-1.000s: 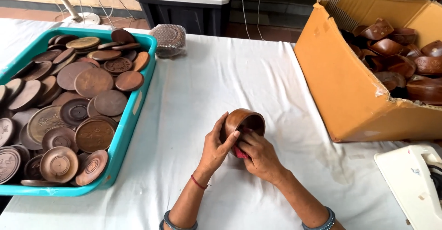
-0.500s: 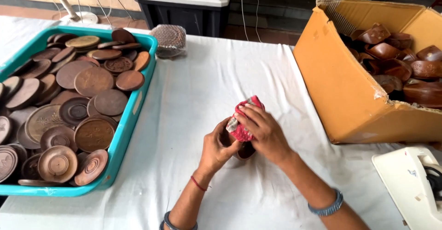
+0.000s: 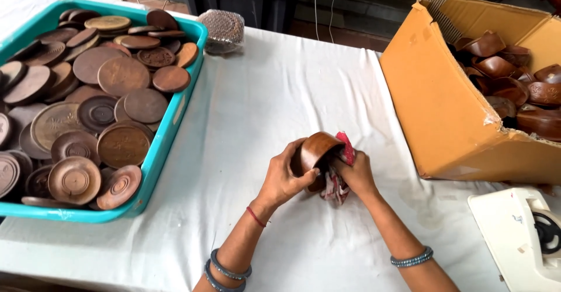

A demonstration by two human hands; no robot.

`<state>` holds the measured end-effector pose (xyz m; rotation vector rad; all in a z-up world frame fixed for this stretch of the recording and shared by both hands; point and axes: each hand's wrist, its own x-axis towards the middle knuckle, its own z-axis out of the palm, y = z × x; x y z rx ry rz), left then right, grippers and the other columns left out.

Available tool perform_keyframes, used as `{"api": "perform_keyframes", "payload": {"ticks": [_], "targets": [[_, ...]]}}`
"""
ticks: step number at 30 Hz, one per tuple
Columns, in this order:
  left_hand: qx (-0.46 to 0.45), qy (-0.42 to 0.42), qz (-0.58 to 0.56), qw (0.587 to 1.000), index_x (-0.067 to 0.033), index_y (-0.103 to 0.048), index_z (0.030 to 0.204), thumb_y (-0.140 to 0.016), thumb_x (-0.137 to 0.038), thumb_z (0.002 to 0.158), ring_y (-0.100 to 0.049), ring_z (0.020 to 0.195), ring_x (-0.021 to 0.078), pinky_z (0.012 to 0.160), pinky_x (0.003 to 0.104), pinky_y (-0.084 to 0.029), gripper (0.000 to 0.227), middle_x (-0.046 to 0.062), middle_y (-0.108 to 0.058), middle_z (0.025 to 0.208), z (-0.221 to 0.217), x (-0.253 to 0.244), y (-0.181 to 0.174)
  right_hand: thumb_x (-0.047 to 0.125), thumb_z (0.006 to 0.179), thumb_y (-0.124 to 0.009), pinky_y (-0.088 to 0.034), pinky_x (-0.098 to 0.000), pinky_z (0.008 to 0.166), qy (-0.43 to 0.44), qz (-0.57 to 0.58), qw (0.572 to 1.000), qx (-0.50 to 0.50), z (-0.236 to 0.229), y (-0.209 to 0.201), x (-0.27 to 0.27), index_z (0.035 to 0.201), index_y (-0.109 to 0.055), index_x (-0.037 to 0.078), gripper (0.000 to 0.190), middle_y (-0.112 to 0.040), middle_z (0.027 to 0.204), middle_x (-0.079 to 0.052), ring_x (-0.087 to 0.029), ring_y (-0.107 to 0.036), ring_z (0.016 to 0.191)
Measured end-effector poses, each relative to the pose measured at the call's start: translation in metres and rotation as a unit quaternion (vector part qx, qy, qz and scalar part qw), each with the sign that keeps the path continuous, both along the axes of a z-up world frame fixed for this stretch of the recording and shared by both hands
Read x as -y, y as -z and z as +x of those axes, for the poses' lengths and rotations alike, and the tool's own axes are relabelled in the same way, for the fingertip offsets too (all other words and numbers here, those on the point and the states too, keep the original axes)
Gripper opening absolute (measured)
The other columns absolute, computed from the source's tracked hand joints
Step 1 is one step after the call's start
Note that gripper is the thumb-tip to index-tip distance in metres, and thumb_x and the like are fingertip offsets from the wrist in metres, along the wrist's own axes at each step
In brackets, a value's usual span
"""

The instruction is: Wiping and inspecting small wooden bowls and discs at a production table.

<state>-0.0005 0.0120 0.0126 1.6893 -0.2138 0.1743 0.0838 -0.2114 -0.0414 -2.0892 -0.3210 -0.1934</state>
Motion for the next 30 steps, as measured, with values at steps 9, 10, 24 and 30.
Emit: {"api": "perform_keyframes", "payload": {"ticks": [9,10,24,30], "targets": [[0.013,-0.045,0.007,0.999,-0.0018,-0.045,0.151,-0.063,-0.014,0.065,-0.074,0.107,0.0276,0.097,0.037,-0.059,0.088,0.019,-0.074,0.117,-0.006,-0.002,-0.010,0.024,0.075,-0.086,-0.061,-0.0367,0.076,-0.128,-0.270,0.827,0.477,-0.031,-0.118,-0.068,0.109,-0.070,0.003,0.043,-0.076,0.099,-0.011,-0.027,-0.075,0.087],[0.012,-0.046,0.005,0.999,-0.0018,-0.045,0.151,-0.063,-0.014,0.065,-0.074,0.107,0.0276,0.097,0.037,-0.059,0.088,0.019,-0.074,0.117,-0.004,-0.002,-0.009,0.024,0.075,-0.086,-0.061,-0.0367,0.076,-0.130,-0.272,0.826,0.476,-0.026,-0.112,-0.066,0.109,-0.070,0.003,0.043,-0.076,0.099,-0.011,-0.027,-0.075,0.087],[0.053,-0.041,-0.023,0.997,-0.0018,-0.046,0.149,-0.066,-0.014,0.075,-0.068,0.121,0.0327,0.107,0.042,-0.055,0.078,0.021,-0.066,0.131,-0.002,0.002,0.001,0.007,0.078,-0.076,-0.060,-0.0379,0.068,0.011,-0.129,0.970,0.203,-0.021,-0.037,-0.032,0.111,-0.071,-0.001,0.034,-0.076,0.084,-0.014,-0.025,-0.076,0.076],[0.051,-0.076,0.122,0.988,-0.0068,-0.043,0.153,-0.065,-0.016,0.069,-0.072,0.088,0.0290,0.086,0.039,-0.061,0.087,0.015,-0.070,0.108,-0.001,0.004,0.007,0.021,0.081,-0.082,-0.060,-0.0319,0.068,-0.106,-0.291,0.814,0.491,-0.029,-0.106,-0.061,0.108,-0.072,0.001,0.035,-0.078,0.095,-0.012,-0.023,-0.074,0.080]]}}
